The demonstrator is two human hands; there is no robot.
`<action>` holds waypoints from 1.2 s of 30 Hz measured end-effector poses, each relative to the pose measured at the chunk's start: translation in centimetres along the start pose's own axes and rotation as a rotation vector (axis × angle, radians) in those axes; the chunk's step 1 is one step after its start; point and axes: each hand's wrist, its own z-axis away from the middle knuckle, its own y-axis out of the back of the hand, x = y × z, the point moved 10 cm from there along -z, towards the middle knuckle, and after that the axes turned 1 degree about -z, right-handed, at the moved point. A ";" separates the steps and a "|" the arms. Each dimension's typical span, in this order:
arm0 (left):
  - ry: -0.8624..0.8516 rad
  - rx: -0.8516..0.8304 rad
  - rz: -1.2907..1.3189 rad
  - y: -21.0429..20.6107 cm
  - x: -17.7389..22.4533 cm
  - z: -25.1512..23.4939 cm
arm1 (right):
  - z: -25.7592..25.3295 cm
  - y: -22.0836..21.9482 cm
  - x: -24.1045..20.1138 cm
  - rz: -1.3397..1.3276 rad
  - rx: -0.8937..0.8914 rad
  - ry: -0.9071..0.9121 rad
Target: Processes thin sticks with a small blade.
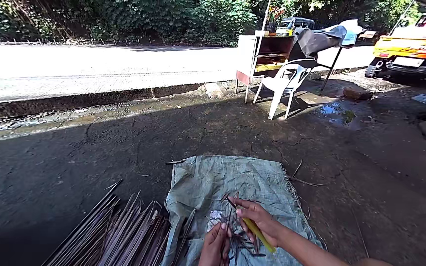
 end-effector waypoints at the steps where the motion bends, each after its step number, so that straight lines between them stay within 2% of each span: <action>1: 0.000 -0.003 0.008 0.0 0.0 0.0 | -0.1 0.0 -0.1 -0.014 0.002 0.020; 7: 0.008 -0.022 0.039 -0.1 0.1 0.0 | -0.2 1.1 -0.9 -0.092 0.204 0.119; 11: 0.008 -0.027 0.045 -0.4 -0.1 -0.1 | -0.5 2.0 -1.3 -0.064 0.213 0.149; 16: 0.013 -0.032 0.043 -0.7 0.1 -0.1 | -0.7 3.3 -3.0 0.271 0.279 0.285; 19: 0.012 -0.045 0.044 -0.8 0.0 -0.1 | -0.7 4.4 -3.9 0.356 0.309 0.295; 25: 0.002 -0.067 0.043 -1.1 0.1 0.1 | -0.6 6.2 -5.3 0.233 0.309 0.271; 29: 0.006 -0.075 0.038 -1.2 -0.1 0.2 | -0.3 7.7 -5.8 0.059 0.388 0.266; 34: 0.016 -0.054 0.032 -0.9 -0.1 0.2 | 1.4 13.3 -8.2 -0.151 0.713 0.324; 36: 0.008 -0.044 0.041 -0.6 -0.1 0.1 | 2.3 15.4 -9.1 -0.091 0.804 0.284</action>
